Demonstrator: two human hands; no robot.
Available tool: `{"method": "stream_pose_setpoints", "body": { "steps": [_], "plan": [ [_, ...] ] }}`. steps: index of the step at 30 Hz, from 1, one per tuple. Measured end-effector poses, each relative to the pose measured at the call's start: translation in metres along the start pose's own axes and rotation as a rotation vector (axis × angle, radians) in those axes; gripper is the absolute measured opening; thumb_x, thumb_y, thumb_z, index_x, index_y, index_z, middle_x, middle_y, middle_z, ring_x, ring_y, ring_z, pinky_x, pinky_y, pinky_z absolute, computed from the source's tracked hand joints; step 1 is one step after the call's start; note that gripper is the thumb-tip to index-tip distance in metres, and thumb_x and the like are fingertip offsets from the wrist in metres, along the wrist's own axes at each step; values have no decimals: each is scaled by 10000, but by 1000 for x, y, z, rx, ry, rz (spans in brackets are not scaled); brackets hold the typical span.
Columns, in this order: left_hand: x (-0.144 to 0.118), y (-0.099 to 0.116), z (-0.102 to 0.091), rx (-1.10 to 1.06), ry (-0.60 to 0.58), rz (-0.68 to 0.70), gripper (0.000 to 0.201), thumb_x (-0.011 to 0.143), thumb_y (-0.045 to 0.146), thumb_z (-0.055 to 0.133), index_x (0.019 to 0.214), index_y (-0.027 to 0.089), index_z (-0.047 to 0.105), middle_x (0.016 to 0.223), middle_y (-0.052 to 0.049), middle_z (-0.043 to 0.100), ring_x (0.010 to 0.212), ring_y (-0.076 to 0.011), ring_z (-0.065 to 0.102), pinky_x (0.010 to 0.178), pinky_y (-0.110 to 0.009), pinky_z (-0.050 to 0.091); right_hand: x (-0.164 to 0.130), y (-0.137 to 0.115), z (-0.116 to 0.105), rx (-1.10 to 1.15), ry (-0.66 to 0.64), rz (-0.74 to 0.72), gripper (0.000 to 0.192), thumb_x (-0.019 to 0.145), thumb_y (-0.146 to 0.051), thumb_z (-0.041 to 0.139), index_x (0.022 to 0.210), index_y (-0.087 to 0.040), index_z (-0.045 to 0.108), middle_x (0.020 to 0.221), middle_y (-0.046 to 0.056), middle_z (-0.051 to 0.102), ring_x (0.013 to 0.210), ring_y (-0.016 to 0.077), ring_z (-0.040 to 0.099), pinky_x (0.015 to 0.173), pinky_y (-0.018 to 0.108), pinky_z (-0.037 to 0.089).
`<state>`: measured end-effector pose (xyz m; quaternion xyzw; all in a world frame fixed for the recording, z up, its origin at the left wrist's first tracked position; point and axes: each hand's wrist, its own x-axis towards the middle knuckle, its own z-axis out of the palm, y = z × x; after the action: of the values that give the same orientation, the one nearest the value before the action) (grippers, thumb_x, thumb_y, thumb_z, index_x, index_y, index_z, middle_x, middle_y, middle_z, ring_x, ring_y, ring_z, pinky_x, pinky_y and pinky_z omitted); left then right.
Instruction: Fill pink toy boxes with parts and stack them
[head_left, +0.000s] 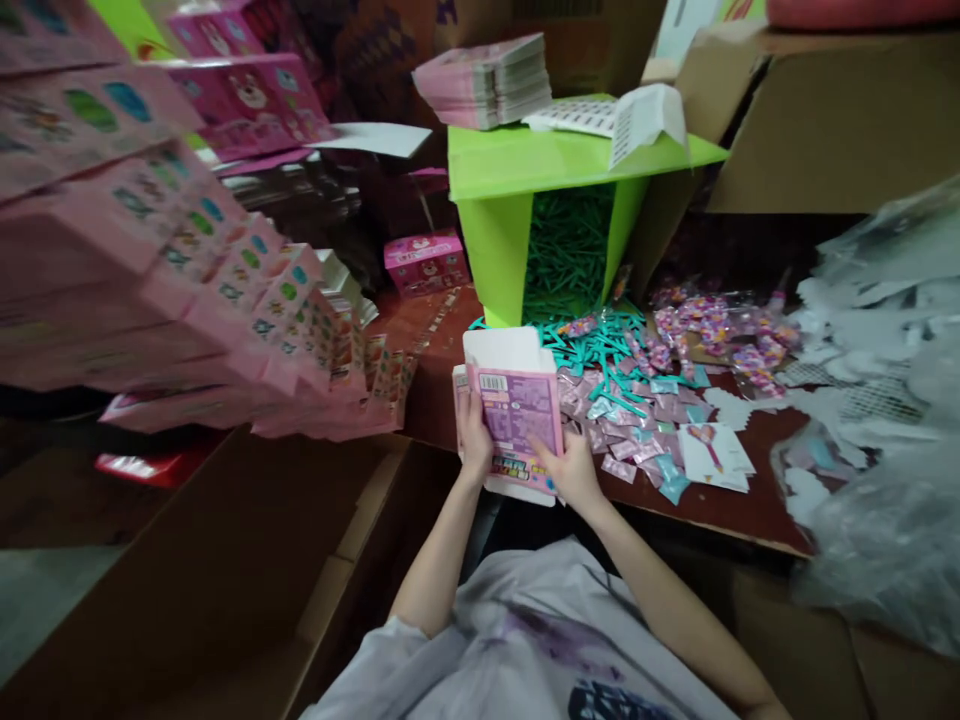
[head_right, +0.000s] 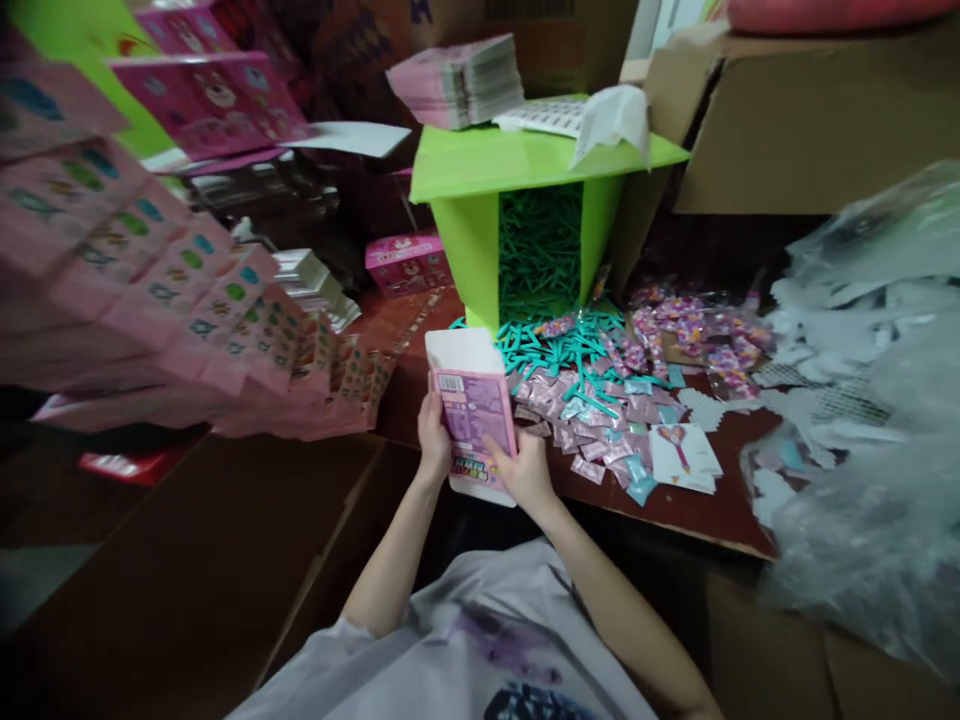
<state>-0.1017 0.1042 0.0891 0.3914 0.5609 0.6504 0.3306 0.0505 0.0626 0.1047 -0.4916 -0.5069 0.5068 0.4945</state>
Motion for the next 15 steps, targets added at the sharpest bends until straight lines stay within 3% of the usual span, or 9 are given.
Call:
{"method": "stream_pose_setpoints", "body": {
  "steps": [2, 4, 7, 9, 11, 13, 14, 15],
  "plan": [
    [-13, -5, 7, -9, -36, -57, 357, 875, 469, 474, 803, 148, 612, 784, -22, 641, 719, -150, 589, 696, -271, 483, -12, -7, -15, 141, -107, 81, 307, 738, -362, 687, 989, -185, 692, 986, 73, 715, 908, 254, 671, 853, 390, 528],
    [-32, -7, 11, 37, -140, -122, 362, 880, 466, 474, 773, 147, 609, 766, -25, 637, 711, -153, 589, 694, -278, 481, -21, -11, -36, 276, -104, 116, 395, 750, -345, 682, 1125, -226, 636, 1092, 47, 685, 997, 231, 649, 907, 373, 510],
    [-62, -9, 16, 131, -269, -161, 369, 880, 477, 492, 1056, 176, 613, 1050, -82, 656, 961, -196, 617, 816, -313, 485, -30, -4, -68, 354, 52, 126, 624, 705, -290, 720, 1288, -298, 495, 1268, 14, 587, 1109, 209, 592, 936, 341, 491],
    [-76, -12, 19, 136, -305, -158, 448, 888, 474, 480, 1260, 226, 515, 1261, -92, 577, 1170, -204, 542, 918, -321, 456, -35, 11, -83, 356, 100, 165, 718, 650, -245, 744, 1304, -317, 457, 1268, 5, 574, 1079, 213, 596, 895, 332, 503],
    [-84, -15, 23, 128, -383, -152, 476, 885, 480, 477, 1295, 237, 495, 1309, -87, 549, 1232, -208, 499, 955, -318, 435, -38, 30, -92, 320, 168, 184, 590, 635, -248, 732, 1186, -300, 530, 1101, -4, 631, 938, 203, 618, 801, 312, 511],
    [-87, -16, 28, 125, -513, -149, 427, 882, 480, 476, 1200, 211, 572, 1196, -88, 616, 1114, -218, 569, 907, -321, 454, -39, 49, -96, 222, 319, 178, 213, 691, -318, 674, 879, -247, 604, 825, -14, 616, 761, 176, 582, 711, 288, 483],
    [-87, -17, 30, 124, -578, -149, 386, 885, 470, 473, 1112, 193, 615, 1085, -82, 653, 1001, -212, 604, 855, -317, 468, -39, 56, -97, 166, 405, 183, 145, 719, -354, 641, 721, -225, 574, 709, -17, 565, 690, 163, 543, 680, 279, 460],
    [-87, -17, 33, 122, -627, -153, 350, 891, 456, 463, 1000, 177, 644, 950, -67, 668, 874, -197, 614, 791, -305, 474, -38, 63, -98, 129, 473, 198, 222, 735, -377, 617, 618, -213, 524, 638, -20, 515, 646, 152, 508, 660, 272, 440]
  ]
}}
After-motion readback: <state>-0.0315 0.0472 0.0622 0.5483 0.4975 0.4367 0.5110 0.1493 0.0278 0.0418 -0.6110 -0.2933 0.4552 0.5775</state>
